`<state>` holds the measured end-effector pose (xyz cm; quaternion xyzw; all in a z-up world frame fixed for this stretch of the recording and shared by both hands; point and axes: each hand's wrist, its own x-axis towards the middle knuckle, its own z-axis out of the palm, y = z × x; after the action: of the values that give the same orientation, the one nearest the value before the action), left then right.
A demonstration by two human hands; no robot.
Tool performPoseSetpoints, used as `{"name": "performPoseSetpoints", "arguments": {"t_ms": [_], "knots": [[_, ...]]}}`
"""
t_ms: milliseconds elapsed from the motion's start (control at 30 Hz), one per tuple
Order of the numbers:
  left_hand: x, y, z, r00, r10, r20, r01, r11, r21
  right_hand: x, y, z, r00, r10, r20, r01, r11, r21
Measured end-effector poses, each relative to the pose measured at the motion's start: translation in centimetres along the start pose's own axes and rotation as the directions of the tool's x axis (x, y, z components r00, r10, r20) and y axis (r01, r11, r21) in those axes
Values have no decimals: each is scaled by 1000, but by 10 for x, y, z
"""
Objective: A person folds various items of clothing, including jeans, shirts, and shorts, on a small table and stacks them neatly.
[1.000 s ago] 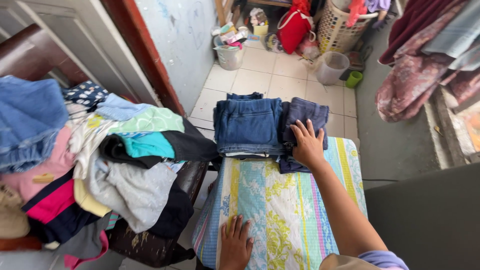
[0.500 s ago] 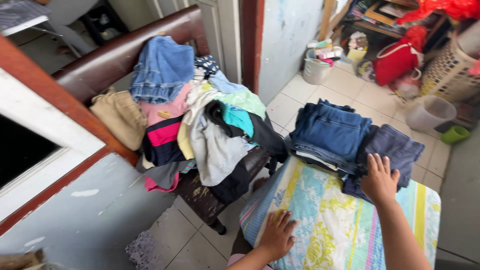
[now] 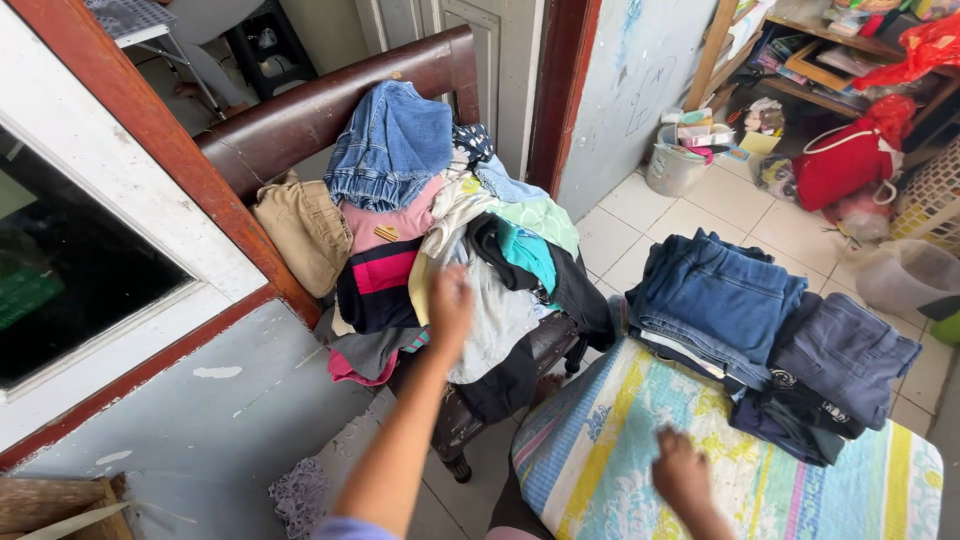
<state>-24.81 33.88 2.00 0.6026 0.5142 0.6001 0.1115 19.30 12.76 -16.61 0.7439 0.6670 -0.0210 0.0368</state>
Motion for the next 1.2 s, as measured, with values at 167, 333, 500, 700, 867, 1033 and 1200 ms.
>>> {"name": "performPoseSetpoints", "arguments": {"t_ms": [167,333,500,700,867,1033,1200], "knots": [[144,-9,-58,789,-602,-121,588,798,-133,-60,-50,61,974,-122,-192,61,954,-294],[194,-34,-59,663,-736,-135,702,674,-231,-61,-35,29,977,-22,210,53,988,-145],[238,-135,-32,445,-796,-411,801,559,-215,-66,-38,5,958,-43,285,64,996,-67],[242,4,-68,587,-739,-331,508,655,-560,-67,-36,12,970,-55,237,69,996,-54],[239,118,-100,845,-197,-498,27,944,-329,-72,-37,-6,970,-128,209,126,992,21],[173,276,-134,916,191,-354,-324,870,-370,-63,-17,6,958,-254,-130,280,928,248],[107,375,-158,922,362,-134,-385,835,-392,-64,-37,-110,985,-99,-139,170,661,731]]}}
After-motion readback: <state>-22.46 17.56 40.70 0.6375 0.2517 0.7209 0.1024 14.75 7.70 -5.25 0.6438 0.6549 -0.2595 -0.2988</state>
